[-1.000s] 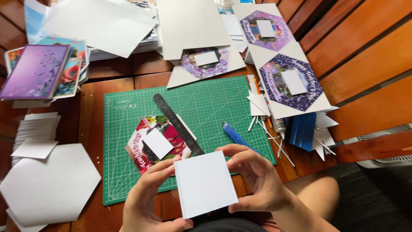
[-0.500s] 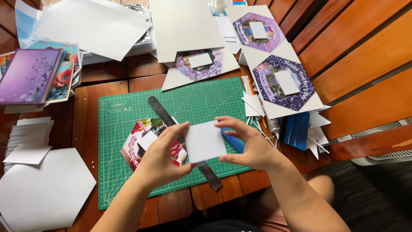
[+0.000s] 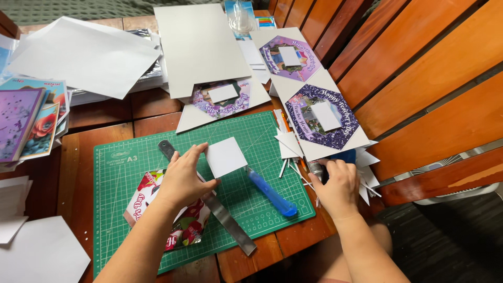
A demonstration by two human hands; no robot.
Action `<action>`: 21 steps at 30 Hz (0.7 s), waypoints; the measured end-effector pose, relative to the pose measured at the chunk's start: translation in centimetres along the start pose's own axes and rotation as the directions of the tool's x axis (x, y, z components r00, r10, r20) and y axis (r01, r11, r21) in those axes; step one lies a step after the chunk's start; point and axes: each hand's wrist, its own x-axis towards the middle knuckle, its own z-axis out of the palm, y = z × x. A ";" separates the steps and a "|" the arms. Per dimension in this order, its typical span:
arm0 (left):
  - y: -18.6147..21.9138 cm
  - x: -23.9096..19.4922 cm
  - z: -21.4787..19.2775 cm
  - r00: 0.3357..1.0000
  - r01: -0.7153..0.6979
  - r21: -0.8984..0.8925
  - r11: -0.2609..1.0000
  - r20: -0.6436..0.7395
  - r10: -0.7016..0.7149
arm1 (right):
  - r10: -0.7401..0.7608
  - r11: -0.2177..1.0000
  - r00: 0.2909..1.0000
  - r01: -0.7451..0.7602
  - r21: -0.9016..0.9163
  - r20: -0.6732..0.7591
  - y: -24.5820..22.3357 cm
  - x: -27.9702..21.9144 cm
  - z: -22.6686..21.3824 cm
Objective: The person assembles small white paper boxes by folding and gluing the edges. They use a utility knife to trim paper, a ruler to measure, and a tube of glue to secure the joints. The workspace includes a green cutting mat, stacks of paper, and finished decorative boxes.
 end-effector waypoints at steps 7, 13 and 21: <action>1.1 0.2 -1.0 0.999 0.024 0.061 0.998 0.042 -0.026 | 0.082 0.972 0.987 -0.049 -0.231 0.135 -1.1 1.1 0.3; 1.3 0.5 -1.7 0.996 0.042 0.025 0.999 0.076 -0.044 | 0.191 0.952 0.951 -0.118 -0.284 0.244 -1.7 2.1 0.8; 2.2 0.0 -1.7 0.997 0.033 0.003 0.999 0.076 -0.033 | 0.314 0.920 0.780 -0.110 -0.375 0.541 -6.3 4.5 -3.8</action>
